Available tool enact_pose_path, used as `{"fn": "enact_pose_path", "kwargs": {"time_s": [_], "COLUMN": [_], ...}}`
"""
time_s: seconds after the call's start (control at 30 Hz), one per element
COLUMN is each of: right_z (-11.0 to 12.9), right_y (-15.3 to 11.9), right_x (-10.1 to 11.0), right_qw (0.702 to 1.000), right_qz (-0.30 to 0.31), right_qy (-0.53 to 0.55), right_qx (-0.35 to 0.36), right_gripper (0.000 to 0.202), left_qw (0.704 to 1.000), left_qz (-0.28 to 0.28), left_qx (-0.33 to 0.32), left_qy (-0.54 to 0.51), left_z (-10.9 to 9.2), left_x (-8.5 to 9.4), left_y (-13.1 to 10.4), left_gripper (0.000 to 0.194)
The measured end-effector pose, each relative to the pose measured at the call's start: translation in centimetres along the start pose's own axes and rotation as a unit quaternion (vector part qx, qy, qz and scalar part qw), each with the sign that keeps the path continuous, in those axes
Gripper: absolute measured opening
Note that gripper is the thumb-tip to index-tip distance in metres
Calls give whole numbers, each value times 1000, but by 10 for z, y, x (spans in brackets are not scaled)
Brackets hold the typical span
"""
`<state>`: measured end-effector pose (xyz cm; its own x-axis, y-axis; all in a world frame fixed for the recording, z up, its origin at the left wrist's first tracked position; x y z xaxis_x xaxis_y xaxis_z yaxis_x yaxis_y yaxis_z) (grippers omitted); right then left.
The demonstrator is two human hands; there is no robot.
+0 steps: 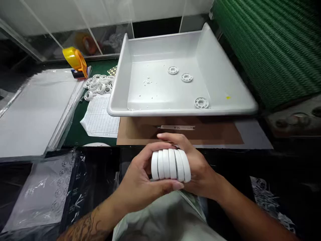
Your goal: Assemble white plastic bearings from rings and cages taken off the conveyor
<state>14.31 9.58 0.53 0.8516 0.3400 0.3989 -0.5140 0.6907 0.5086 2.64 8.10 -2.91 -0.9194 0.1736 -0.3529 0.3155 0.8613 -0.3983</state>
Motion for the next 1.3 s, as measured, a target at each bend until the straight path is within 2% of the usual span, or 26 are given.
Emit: {"fn": "enact_pose_path", "kwargs": {"time_s": [0.13,0.27,0.37,0.47,0.57,0.63,0.77,0.83,0.97,1.1,1.2,1.3], "right_z": [2,0,4,9,6,4,5,6,13,8,5,4], "right_y": [-3,-1,1,3,3,3,4,5,5,1,-2,-2], "right_x": [-2,-6,-5,-7,-8,-7,-9,-8,-9,-12,-11,-10], "right_qw": [1000,999,998,996,999,1000,999,998,996,999,999,998], "right_qz": [-3,33,40,40,20,7,37,39,32,7,-17,-5], "right_qy": [5,0,-39,-56,-33,-15,-17,-39,-65,-29,-22,-41], "right_qx": [8,8,31,51,24,8,4,14,47,21,23,38], "right_gripper": [60,60,54,56,61,59,56,54,57,60,59,57], "left_qw": [999,995,996,998,999,999,995,996,999,999,999,998], "left_qz": [32,83,63,22,-7,1,70,61,3,-18,-5,34], "left_qx": [16,51,60,45,22,23,50,55,27,11,17,5], "left_qy": [-36,-15,-11,-37,-44,-44,-50,-40,-29,-34,-49,-54], "left_z": [0,4,6,5,1,0,2,4,1,3,10,12], "left_x": [0,-1,3,3,3,2,-2,0,4,0,-1,0], "left_y": [-6,-2,-1,-5,-10,-10,-7,-5,-7,-12,-15,-18], "left_gripper": [62,65,56,57,59,61,59,52,51,58,68,63]}}
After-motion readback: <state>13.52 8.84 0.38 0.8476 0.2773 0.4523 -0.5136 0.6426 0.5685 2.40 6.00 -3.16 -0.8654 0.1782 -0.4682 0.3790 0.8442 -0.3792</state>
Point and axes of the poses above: each hand's wrist, its own y-axis towards the middle knuckle, its own x-axis out of the back of the hand, z = x × y, the point moved 9 cm from there along y, towards the middle knuckle, and after that the axes turned 5 degrees about x, right-handed, at the moved point
